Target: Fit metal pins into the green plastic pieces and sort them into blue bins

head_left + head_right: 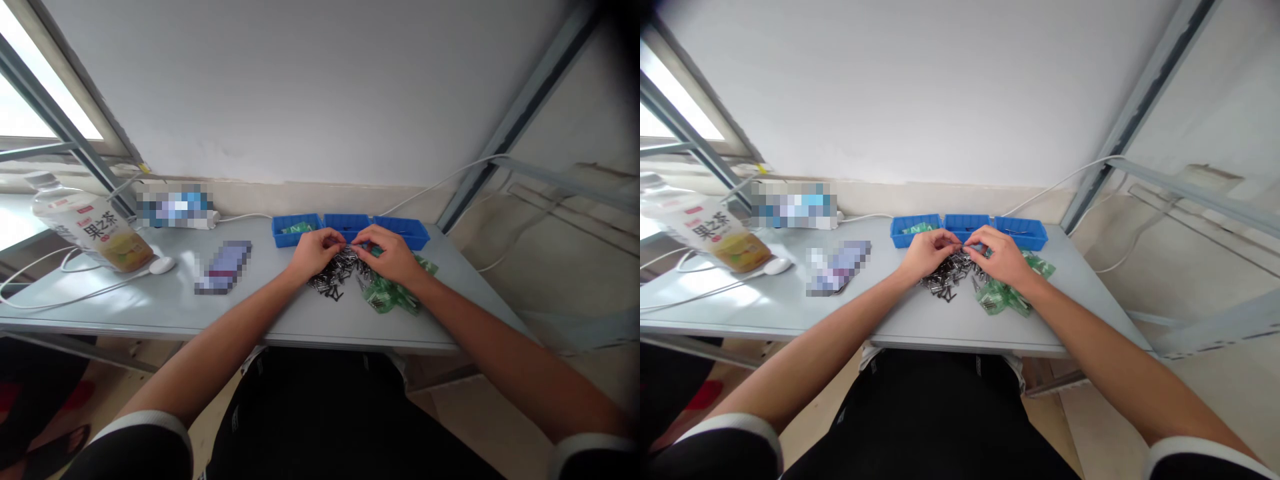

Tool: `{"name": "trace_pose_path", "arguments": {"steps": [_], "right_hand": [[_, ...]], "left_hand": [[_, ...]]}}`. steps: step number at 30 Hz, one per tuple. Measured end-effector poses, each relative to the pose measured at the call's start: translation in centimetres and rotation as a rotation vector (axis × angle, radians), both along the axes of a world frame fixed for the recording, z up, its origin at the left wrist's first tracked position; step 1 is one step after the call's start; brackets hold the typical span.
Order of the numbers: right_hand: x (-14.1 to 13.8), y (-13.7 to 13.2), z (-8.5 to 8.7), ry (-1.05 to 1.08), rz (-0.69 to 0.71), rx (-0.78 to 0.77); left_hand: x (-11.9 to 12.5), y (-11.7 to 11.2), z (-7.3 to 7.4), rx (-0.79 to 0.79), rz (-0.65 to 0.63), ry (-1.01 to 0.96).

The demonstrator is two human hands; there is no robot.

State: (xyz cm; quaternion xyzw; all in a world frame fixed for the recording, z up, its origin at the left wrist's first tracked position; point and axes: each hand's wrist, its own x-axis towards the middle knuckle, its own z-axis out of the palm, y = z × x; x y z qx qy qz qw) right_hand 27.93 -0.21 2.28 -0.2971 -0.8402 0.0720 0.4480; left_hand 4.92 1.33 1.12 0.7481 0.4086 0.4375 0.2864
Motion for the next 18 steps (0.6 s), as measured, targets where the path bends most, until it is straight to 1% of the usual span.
{"name": "trace_pose_path", "arguments": {"steps": [3, 5, 8, 11, 14, 18], "right_hand": [[0.0, 0.0, 0.1, 0.014, 0.004, 0.013], [0.1, 0.2, 0.0, -0.016, 0.019, 0.038], [0.1, 0.4, -0.2, -0.066, 0.010, 0.044], [0.2, 0.6, -0.4, -0.090, -0.034, 0.012], [0.2, 0.6, -0.6, -0.099, -0.049, -0.036], [0.2, 0.5, -1.1, -0.072, -0.042, -0.169]], "left_hand": [[0.1, -0.2, -0.1, -0.006, -0.046, 0.002], [0.3, -0.3, -0.1, -0.009, -0.086, 0.002], [0.4, -0.4, 0.0, 0.007, -0.093, -0.007], [0.4, -0.4, 0.0, 0.035, -0.066, -0.035], [0.3, -0.4, 0.1, 0.055, -0.059, -0.038], [0.2, -0.5, 0.2, 0.044, -0.087, -0.035]]}}
